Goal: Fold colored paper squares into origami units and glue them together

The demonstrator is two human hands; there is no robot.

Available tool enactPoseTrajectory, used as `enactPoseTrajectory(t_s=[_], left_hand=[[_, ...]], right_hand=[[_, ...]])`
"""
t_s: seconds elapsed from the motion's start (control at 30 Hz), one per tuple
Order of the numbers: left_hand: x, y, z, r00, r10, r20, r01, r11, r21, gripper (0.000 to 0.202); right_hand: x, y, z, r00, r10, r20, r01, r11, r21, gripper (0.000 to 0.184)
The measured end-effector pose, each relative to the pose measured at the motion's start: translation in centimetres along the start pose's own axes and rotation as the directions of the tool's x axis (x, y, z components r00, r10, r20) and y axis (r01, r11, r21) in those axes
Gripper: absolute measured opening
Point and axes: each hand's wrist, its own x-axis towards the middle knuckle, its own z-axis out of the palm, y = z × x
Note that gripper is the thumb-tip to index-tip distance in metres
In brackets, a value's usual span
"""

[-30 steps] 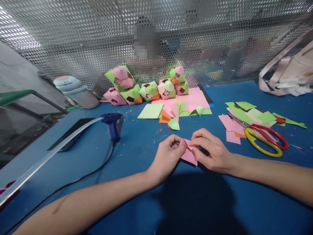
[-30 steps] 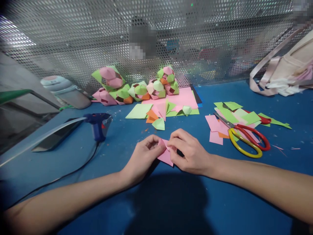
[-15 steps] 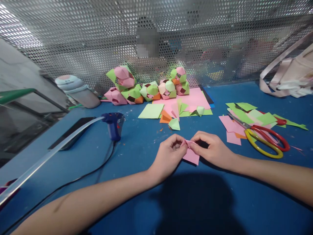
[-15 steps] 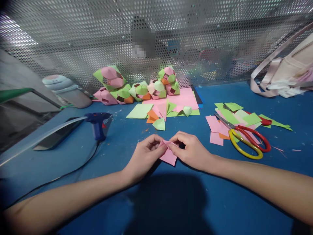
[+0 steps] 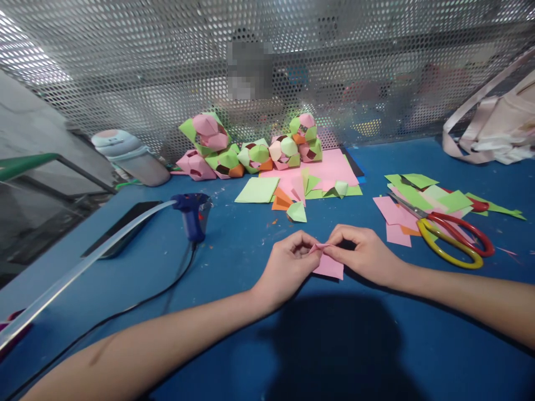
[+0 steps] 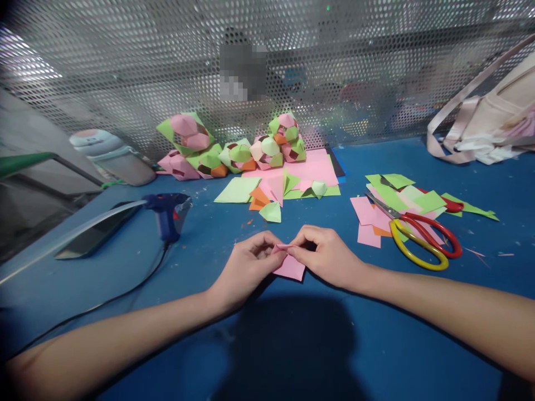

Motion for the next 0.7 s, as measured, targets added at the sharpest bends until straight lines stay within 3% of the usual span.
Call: enactPoseTrajectory(t_s=[0.23,0.43,0.7], left_hand=[[-0.15,0.45,0.13,0.998,-0.063,0.016,0.064,0.996,-0.069,0.016],[-0.10,0.25,-0.09,0.997,-0.068,-0.040,0.066,0.996,-0.053,0.018],[0.09,0.05,-0.38,0.996,-0.036,-0.084,0.039,0.998,0.044,0.017]], right_hand=[[0.23,-0.06,-0.14,0.999,0.041,-0.019,-0.040,0.999,0.021,0.013],[0.24,-0.03,-0.12,0.996,0.076,-0.039,-0.075,0.997,0.025,0.014],[0.09,-0.37,-0.33,0.999,0.006,0.037,-0.006,1.000,0.019,0.018]])
